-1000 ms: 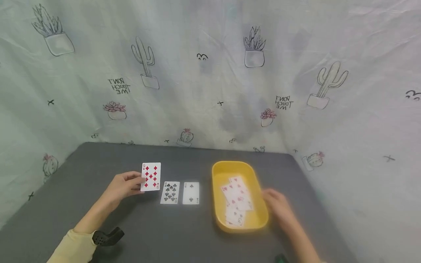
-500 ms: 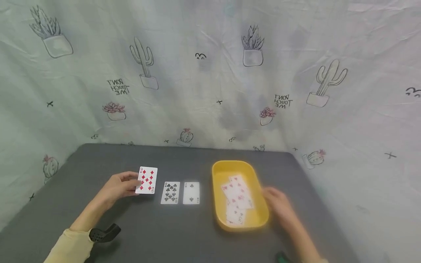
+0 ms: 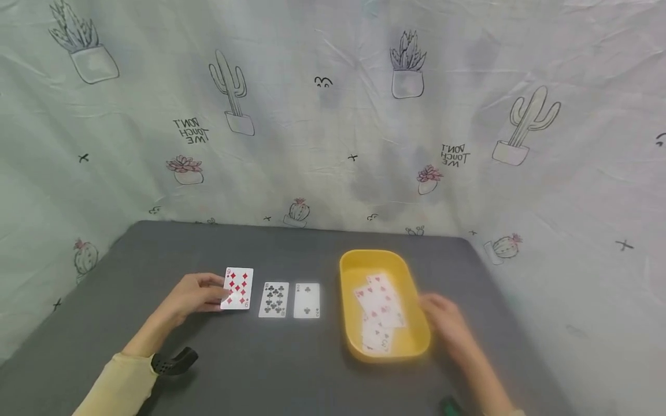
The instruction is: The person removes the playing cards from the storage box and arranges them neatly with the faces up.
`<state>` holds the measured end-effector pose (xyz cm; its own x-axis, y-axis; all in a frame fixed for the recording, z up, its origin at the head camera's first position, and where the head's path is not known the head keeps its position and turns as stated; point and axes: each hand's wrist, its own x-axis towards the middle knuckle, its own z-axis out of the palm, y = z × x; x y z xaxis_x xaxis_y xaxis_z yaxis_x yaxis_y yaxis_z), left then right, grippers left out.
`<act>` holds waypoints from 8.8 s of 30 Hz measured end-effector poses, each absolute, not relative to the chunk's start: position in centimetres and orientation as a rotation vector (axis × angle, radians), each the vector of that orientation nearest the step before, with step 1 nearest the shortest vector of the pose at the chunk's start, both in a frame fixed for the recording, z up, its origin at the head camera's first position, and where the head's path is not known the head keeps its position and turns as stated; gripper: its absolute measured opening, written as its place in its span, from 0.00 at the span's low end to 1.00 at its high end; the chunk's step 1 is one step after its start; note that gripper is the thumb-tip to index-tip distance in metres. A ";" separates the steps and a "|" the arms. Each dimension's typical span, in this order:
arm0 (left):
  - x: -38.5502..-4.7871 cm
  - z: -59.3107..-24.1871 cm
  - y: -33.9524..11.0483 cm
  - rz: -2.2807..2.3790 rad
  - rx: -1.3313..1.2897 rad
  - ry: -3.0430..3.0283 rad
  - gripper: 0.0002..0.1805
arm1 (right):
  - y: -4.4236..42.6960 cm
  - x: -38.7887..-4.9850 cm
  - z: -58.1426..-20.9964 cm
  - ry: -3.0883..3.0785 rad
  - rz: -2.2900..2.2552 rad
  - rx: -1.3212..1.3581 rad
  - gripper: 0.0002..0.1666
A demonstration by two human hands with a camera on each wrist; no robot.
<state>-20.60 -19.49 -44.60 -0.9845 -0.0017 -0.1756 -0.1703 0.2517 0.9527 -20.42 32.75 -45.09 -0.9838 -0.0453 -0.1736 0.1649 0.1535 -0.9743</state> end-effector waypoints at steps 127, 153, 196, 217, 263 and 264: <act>-21.3 -37.5 5.0 2.110 0.242 1.776 0.20 | 33.0 -20.5 -45.1 2.307 -1.887 0.106 0.22; -26.8 -42.1 9.9 2.140 -0.290 1.547 0.28 | 32.7 -20.5 -45.2 2.282 -1.931 0.086 0.23; -26.5 -43.6 11.3 1.994 -0.152 1.674 0.28 | 32.8 -20.7 -45.5 2.280 -1.925 0.124 0.20; -25.2 -42.4 9.8 1.919 -0.089 1.585 0.30 | 32.9 -20.8 -45.3 2.280 -1.926 0.085 0.20; -23.1 -42.8 10.4 1.939 -0.159 1.323 0.30 | 32.7 -20.7 -45.1 2.306 -1.890 0.137 0.20; -23.0 -42.8 10.5 1.943 -0.145 1.337 0.30 | 32.7 -20.7 -45.1 2.307 -1.888 0.136 0.20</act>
